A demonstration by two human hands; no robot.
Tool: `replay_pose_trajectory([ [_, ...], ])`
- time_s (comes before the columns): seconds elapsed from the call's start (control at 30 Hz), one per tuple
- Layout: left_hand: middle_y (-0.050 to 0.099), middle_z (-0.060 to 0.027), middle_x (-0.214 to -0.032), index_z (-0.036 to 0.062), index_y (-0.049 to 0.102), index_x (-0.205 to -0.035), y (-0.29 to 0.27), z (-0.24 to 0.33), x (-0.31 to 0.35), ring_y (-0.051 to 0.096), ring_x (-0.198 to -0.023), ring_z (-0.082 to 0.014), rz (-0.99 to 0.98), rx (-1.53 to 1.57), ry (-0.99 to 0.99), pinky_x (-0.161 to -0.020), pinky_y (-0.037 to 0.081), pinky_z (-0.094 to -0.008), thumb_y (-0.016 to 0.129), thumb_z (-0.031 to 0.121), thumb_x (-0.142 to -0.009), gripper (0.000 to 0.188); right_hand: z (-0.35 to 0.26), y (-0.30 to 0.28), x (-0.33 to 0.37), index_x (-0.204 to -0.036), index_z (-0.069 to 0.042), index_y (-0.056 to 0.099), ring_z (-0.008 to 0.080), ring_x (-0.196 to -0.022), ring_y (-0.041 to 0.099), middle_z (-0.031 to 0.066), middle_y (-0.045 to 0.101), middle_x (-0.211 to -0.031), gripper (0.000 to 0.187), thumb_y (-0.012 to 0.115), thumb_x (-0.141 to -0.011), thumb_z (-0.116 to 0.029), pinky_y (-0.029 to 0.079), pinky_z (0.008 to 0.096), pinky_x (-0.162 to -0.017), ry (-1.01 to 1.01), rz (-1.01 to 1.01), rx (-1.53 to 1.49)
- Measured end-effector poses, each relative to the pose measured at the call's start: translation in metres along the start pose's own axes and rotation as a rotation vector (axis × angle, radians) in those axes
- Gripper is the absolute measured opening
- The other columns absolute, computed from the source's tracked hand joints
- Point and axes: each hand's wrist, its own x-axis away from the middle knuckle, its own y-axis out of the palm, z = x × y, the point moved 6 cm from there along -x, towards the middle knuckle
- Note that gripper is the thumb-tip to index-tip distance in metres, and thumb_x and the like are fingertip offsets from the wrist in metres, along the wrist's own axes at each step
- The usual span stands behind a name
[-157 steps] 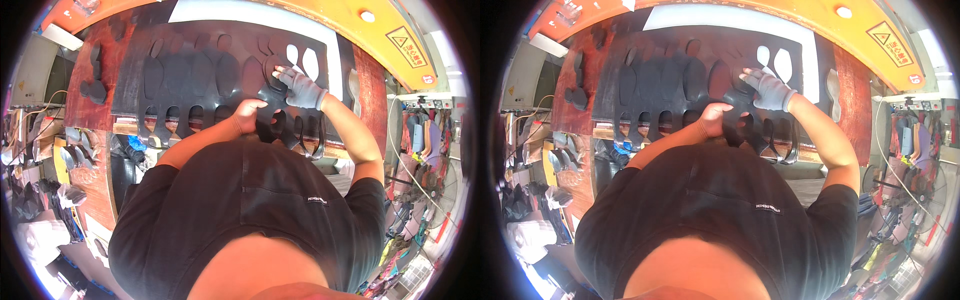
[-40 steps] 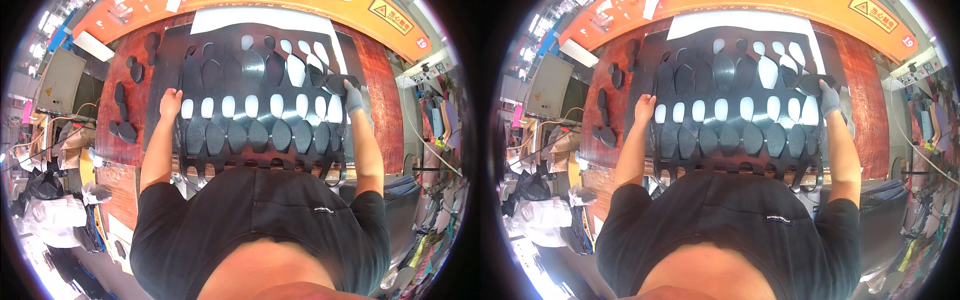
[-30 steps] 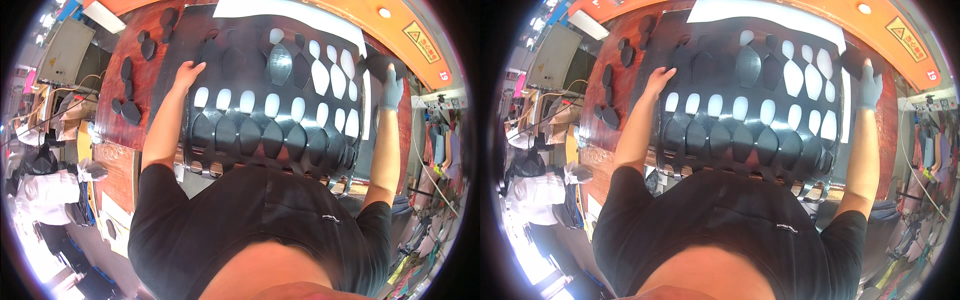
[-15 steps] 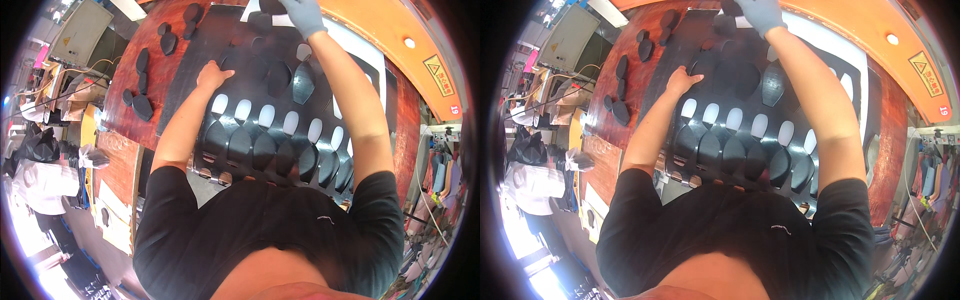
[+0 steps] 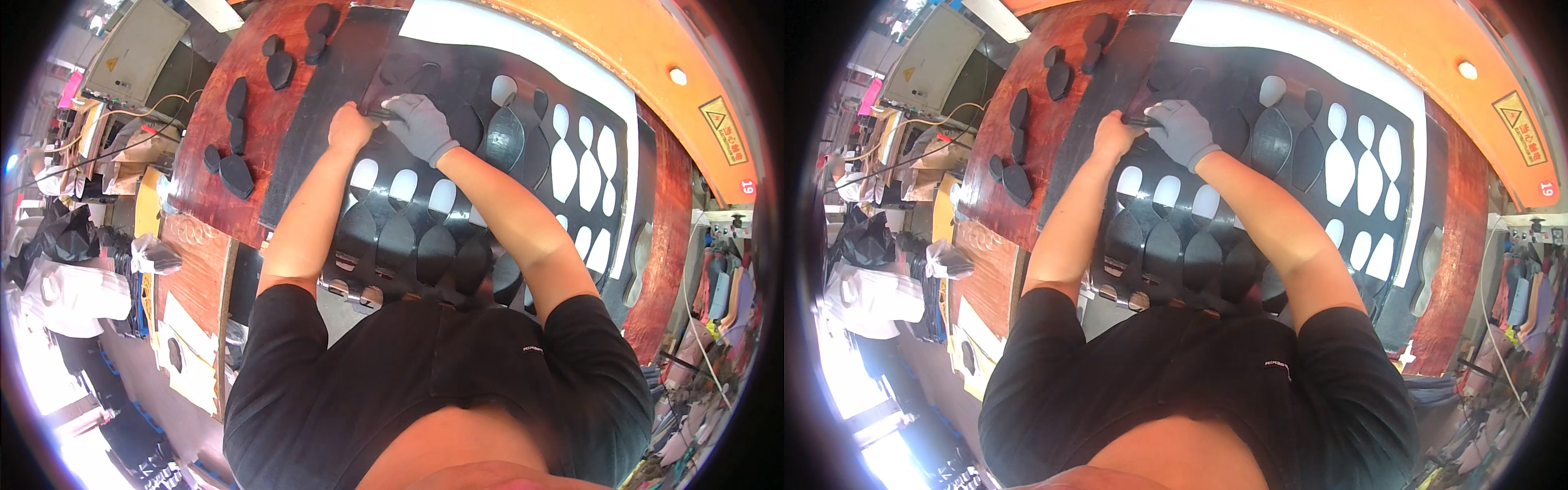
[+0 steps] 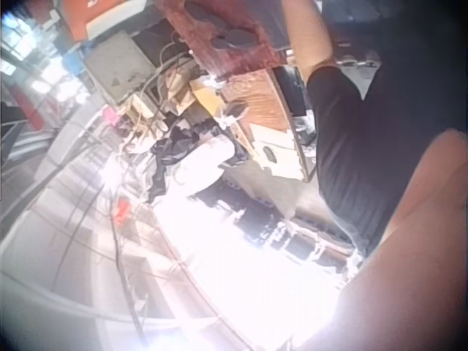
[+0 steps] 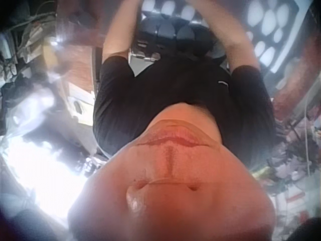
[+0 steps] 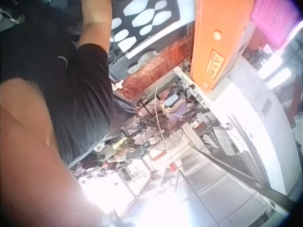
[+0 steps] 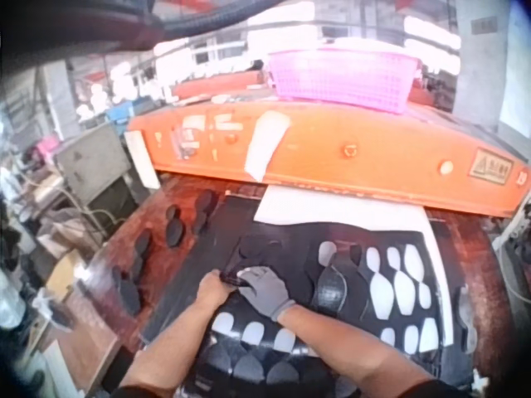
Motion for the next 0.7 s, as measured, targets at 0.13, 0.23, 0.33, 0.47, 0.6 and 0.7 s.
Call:
replay_pose_trajectory([
  [0.13, 0.065, -0.0106, -0.091, -0.0014, 0.063, -0.095, 0.008, 0.001, -0.003, 0.062, -0.084, -0.0219, -0.429, 0.974, -0.192, -0.074, 0.048, -0.0326, 0.063, 0.007, -0.077, 0.02, -0.012, -0.009, 0.001, -0.116, -0.008, 0.056, 0.0324, -0.107, 0.053, 0.0119, 0.058, -0.115, 0.048, 0.065, -0.077, -0.035, 0.043, 0.0392, -0.093, 0.031, 0.083, -0.134],
  [0.23, 0.064, -0.0165, -0.097, -0.0028, 0.056, -0.103, 0.004, 0.007, 0.01, 0.063, -0.086, -0.0242, -0.63, 1.113, -0.293, -0.073, 0.051, -0.0356, 0.049, 0.017, -0.091, 0.024, -0.017, -0.004, 0.0, -0.121, -0.007, 0.053, 0.0339, -0.113, 0.051, 0.0147, 0.055, -0.121, 0.056, 0.064, -0.075, -0.037, 0.041, 0.0409, -0.094, 0.081, -0.003, -0.121],
  [0.33, 0.063, -0.0167, -0.108, -0.0004, 0.049, -0.11, -0.002, 0.02, 0.014, 0.063, -0.092, -0.0257, -0.671, 1.287, -0.215, -0.071, 0.052, -0.0375, 0.047, 0.019, -0.094, 0.025, 0.008, -0.012, -0.011, -0.118, -0.008, 0.057, 0.0367, -0.103, 0.057, 0.0174, 0.061, -0.11, 0.047, 0.06, -0.076, -0.028, 0.045, 0.042, -0.088, 0.25, 0.042, -0.278],
  [0.47, 0.062, -0.0124, -0.111, 0.0042, 0.048, -0.113, -0.009, 0.021, 0.002, 0.062, -0.091, -0.0226, -0.471, 1.142, -0.068, -0.072, 0.051, -0.0345, 0.053, 0.007, -0.089, 0.024, 0.031, -0.045, -0.043, -0.113, 0.006, 0.057, 0.0351, -0.105, 0.058, 0.0222, 0.06, -0.114, 0.059, 0.062, -0.076, -0.041, 0.046, 0.0392, -0.088, 0.289, 0.032, -0.162],
  [0.6, 0.051, -0.0176, -0.119, 0.0015, 0.046, -0.12, -0.032, 0.015, 0.013, 0.053, -0.103, -0.0322, 0.211, 0.299, 0.171, -0.088, 0.045, -0.0393, 0.059, 0.001, -0.078, 0.044, 0.063, -0.133, -0.095, -0.111, -0.003, 0.06, 0.027, -0.086, 0.062, 0.0147, 0.066, -0.092, 0.04, 0.06, -0.084, -0.034, 0.049, 0.0352, -0.078, 0.599, 0.281, -0.294],
  [0.7, 0.042, -0.0215, -0.127, -0.0009, 0.046, -0.121, -0.027, 0.044, 0.052, 0.042, -0.117, -0.0382, 0.449, -0.029, 0.63, -0.099, 0.035, -0.0439, 0.065, 0.01, -0.076, 0.051, 0.05, -0.186, -0.11, -0.103, 0.001, 0.064, 0.0181, -0.078, 0.062, 0.0083, 0.067, -0.087, 0.034, 0.06, -0.086, -0.029, 0.048, 0.0321, -0.072, 0.236, 0.708, -0.649],
])
